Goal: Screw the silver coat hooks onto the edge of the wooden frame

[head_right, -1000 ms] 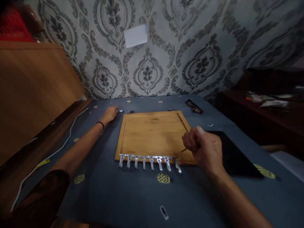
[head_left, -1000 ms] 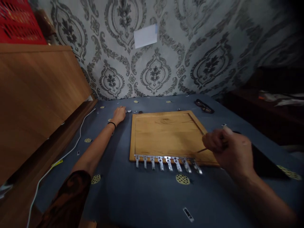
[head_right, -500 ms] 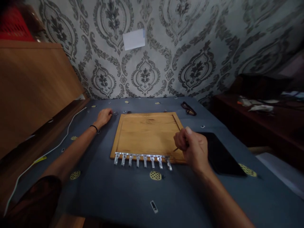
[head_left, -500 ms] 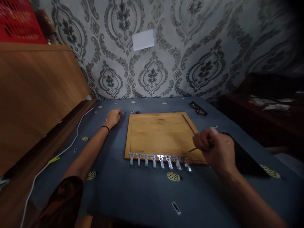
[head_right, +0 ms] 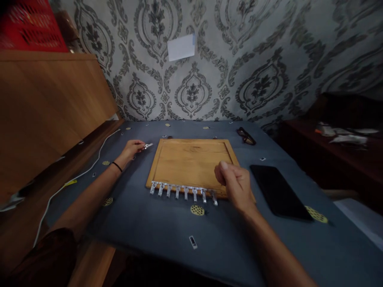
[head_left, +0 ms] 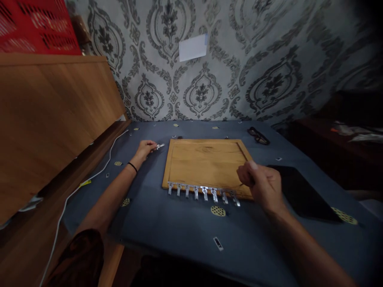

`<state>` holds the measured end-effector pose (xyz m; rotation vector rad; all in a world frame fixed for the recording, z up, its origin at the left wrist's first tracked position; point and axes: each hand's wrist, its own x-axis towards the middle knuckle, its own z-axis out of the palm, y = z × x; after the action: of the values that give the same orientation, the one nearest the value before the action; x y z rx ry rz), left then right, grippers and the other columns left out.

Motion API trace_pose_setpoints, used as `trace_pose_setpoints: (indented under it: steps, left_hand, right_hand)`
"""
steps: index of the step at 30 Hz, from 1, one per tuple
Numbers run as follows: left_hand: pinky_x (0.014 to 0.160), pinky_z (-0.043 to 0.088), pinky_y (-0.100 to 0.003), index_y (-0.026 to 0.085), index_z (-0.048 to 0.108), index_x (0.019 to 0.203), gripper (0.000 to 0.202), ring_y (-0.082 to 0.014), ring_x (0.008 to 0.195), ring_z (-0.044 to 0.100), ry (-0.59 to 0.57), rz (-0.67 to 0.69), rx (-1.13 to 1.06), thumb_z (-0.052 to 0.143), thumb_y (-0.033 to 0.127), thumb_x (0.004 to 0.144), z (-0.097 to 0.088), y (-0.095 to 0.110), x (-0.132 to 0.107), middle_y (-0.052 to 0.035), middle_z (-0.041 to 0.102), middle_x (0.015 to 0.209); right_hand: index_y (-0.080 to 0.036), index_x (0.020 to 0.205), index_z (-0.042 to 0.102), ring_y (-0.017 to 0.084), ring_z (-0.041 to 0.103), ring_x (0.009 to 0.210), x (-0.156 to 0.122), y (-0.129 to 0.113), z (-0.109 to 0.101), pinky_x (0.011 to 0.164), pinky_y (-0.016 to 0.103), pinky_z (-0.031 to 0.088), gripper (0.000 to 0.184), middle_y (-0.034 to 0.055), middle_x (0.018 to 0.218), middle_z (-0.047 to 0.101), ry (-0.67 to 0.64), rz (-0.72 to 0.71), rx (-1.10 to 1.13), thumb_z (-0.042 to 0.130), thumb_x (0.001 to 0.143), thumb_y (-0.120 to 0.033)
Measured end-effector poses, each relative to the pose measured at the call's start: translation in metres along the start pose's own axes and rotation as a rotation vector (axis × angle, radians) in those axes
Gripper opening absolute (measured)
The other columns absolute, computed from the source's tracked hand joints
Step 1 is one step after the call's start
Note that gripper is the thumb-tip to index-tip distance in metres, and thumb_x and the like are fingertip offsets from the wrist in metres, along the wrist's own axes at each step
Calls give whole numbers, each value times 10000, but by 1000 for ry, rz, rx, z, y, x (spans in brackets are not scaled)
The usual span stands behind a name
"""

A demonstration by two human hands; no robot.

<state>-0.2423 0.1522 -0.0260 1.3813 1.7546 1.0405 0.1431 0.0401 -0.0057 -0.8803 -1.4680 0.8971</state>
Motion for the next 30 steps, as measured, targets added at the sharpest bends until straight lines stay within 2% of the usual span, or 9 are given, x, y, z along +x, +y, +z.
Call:
trace_pose_setpoints:
  steps: [3, 6, 8, 11, 14, 17, 20, 23, 30]
  left_hand:
    - [930, 581, -454, 162, 603, 1300, 388, -237, 1104, 655, -65, -8, -105, 640, 383, 983, 4, 2, -17, -109, 631, 1291]
    - [924, 583, -449, 160, 606, 1293, 383, -234, 1095, 658, -127, 10, -150, 640, 383, 983, 13, 6, -35, -107, 635, 1282]
    - [920, 585, -446, 159, 607, 1290, 382, -232, 1089, 660, -155, 22, -153, 639, 384, 984, 21, 7, -46, -107, 638, 1275]
    - [916, 587, -443, 158, 607, 1290, 382, -230, 1084, 662, -158, 29, -98, 637, 386, 985, 28, 7, -55, -107, 639, 1271]
    - [917, 587, -444, 158, 606, 1293, 385, -232, 1088, 661, -108, 39, 30, 638, 386, 984, 25, 4, -54, -108, 638, 1275]
    - [931, 581, -452, 163, 606, 1297, 385, -237, 1106, 655, 1, 81, 212, 639, 384, 983, 13, 3, -49, -109, 631, 1293]
    - [954, 571, -461, 172, 611, 1292, 370, -239, 1128, 646, 95, 167, 403, 633, 381, 987, 1, 2, -50, -110, 625, 1311]
    - [970, 564, -461, 180, 622, 1276, 347, -237, 1139, 642, 113, 269, 547, 628, 376, 991, -5, 2, -55, -109, 626, 1315]
    - [996, 548, -479, 166, 642, 1232, 315, -242, 1155, 638, 165, 361, 621, 630, 368, 990, -12, 7, -55, -104, 641, 1288]
  right_hand:
    - [-218, 492, 361, 120, 276, 507, -2, -2, 2, 518, 317, 215, 637, -25, 508, 291, -26, -38, -86, 548, 898, -671]
    - [-209, 506, 425, 114, 310, 522, -3, -12, 4, 522, 298, 239, 602, -25, 526, 346, -65, -62, -183, 675, 817, -660]
    - [-207, 512, 449, 113, 331, 527, -3, -18, 6, 527, 289, 259, 572, -27, 527, 366, -89, -72, -231, 724, 789, -625]
    - [-208, 504, 429, 112, 321, 520, -3, -22, 8, 517, 285, 254, 588, -29, 515, 352, -115, -83, -271, 707, 794, -636]
    - [-208, 502, 390, 106, 279, 516, -3, -20, 9, 510, 286, 234, 635, -32, 514, 309, -117, -94, -289, 640, 823, -694]
    - [-207, 508, 383, 105, 270, 520, -3, -18, 8, 511, 291, 222, 660, -28, 526, 299, -109, -101, -295, 568, 850, -741]
    - [-209, 513, 397, 110, 283, 521, -3, -14, 6, 509, 298, 219, 654, -22, 528, 317, -111, -93, -299, 542, 871, -736]
    - [-213, 515, 377, 113, 282, 518, -4, -11, 5, 504, 303, 224, 653, -21, 524, 316, -114, -78, -301, 520, 885, -732]
    - [-215, 525, 352, 112, 272, 526, -6, -10, 5, 515, 310, 220, 658, -23, 535, 302, -119, -55, -303, 504, 891, -740]
